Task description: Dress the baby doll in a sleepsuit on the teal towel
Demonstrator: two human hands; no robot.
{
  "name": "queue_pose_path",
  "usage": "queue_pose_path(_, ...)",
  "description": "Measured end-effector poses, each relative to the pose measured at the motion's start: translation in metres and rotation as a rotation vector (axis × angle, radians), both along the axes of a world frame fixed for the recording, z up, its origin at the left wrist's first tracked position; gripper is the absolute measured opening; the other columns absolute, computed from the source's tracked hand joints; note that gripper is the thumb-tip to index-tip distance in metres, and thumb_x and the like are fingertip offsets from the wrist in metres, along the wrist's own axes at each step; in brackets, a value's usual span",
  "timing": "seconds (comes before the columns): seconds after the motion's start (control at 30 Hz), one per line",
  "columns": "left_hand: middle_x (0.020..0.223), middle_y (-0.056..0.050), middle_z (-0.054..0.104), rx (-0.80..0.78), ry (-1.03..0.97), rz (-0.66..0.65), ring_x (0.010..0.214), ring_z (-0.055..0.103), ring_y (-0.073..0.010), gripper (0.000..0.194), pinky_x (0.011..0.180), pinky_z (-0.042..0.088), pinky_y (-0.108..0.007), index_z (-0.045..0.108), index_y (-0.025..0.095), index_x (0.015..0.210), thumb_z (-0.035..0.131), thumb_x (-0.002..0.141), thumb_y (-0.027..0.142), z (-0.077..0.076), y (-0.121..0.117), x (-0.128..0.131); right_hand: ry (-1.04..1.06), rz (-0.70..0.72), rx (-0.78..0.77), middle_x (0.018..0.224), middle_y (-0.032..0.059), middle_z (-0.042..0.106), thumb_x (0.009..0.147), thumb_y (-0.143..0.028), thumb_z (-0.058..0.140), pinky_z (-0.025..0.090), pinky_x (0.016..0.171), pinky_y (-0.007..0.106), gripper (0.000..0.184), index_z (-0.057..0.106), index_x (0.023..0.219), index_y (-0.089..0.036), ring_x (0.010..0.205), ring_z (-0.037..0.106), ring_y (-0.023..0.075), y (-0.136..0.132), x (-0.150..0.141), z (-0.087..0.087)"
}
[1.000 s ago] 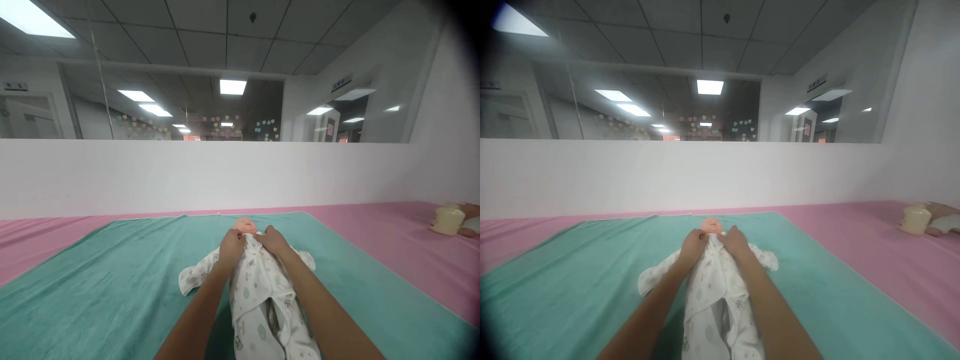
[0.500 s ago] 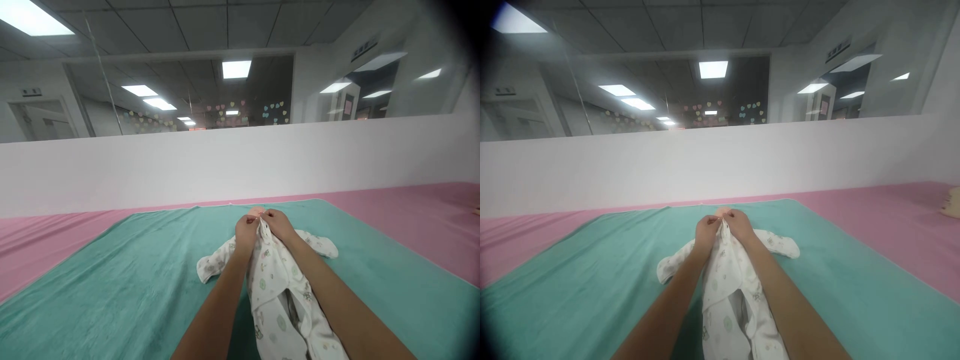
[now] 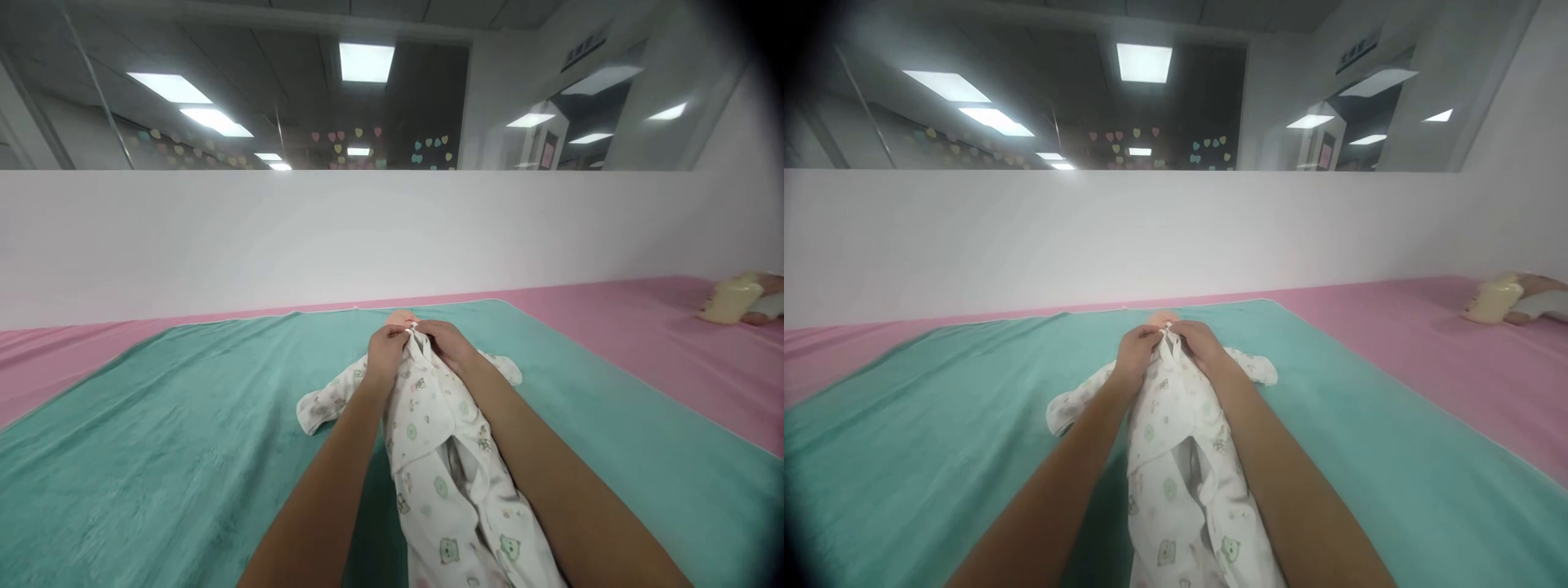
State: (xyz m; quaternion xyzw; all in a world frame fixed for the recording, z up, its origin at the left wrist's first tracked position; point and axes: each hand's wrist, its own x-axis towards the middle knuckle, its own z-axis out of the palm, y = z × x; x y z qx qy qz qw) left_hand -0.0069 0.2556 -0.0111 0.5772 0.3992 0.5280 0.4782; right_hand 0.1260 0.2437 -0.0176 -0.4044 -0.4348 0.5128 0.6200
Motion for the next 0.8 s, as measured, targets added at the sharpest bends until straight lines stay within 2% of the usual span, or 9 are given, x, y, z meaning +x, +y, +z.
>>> queue_pose_path(0.27,0.079,-0.004,0.068,-0.004,0.012,0.018,0.072,0.06,-0.0151,0.014,0.067,0.046,-0.024,0.068,0.014,0.08,0.06,0.069,0.017,0.001,-0.0038,0.0015,0.021,0.07,0.002,0.062,0.0023,0.06,0.056,-0.022,0.072,0.043,0.058,0.028,0.018,0.062,0.068,-0.013,0.058,0.054,0.0133,0.0009,0.003,-0.0038)
queue_pose_path(0.4,0.081,-0.003,0.069,0.086,0.108,0.026,0.077,0.061,-0.0159,0.014,0.072,0.046,-0.025,0.068,0.016,0.079,0.058,0.07,0.016,-0.0015,-0.0011,0.0028,0.091,0.1,0.043,0.065,0.0025,0.06,0.057,-0.027,0.074,0.044,0.063,0.029,0.023,0.061,0.071,-0.014,0.061,0.055,0.0137,-0.0003,0.0035,-0.0035)
queue_pose_path(0.5,0.081,-0.003,0.069,0.11,0.175,0.048,0.077,0.06,-0.0158,0.014,0.072,0.045,-0.025,0.068,0.016,0.079,0.058,0.069,0.017,-0.0025,-0.0003,0.0029,0.01,0.079,0.061,0.062,0.0002,0.057,0.058,-0.03,0.072,0.041,0.057,0.026,0.023,0.06,0.071,-0.015,0.056,0.051,0.0112,-0.0003,0.0031,-0.0037)
queue_pose_path(0.63,0.069,-0.003,0.064,-0.028,0.017,0.009,0.062,0.055,-0.0118,0.015,0.061,0.043,-0.023,0.068,0.013,0.078,0.06,0.065,0.017,-0.0007,-0.0033,0.0005,-0.203,0.014,0.081,0.057,-0.003,0.053,0.058,-0.032,0.07,0.03,0.047,0.022,0.022,0.059,0.068,-0.015,0.048,0.041,0.0068,0.0005,0.0008,-0.0027)
queue_pose_path(0.7,0.06,-0.001,0.059,-0.098,-0.098,-0.04,0.055,0.05,-0.0094,0.016,0.055,0.041,-0.022,0.067,0.012,0.077,0.06,0.064,0.017,0.0005,-0.0051,-0.0013,-0.273,-0.001,0.092,0.057,-0.003,0.053,0.059,-0.034,0.069,0.029,0.047,0.022,0.023,0.059,0.068,-0.015,0.049,0.039,0.0068,0.0001,-0.0005,-0.0012)
queue_pose_path(0.8,0.059,-0.001,0.058,-0.141,-0.176,-0.1,0.055,0.049,-0.0095,0.019,0.053,0.04,-0.021,0.067,0.011,0.077,0.063,0.061,0.019,0.0012,-0.006,-0.0033,-0.329,-0.027,0.095,0.056,-0.0027,0.053,0.059,-0.036,0.068,0.029,0.047,0.022,0.025,0.061,0.072,-0.016,0.049,0.039,0.0077,-0.0012,-0.0019,0.0013)
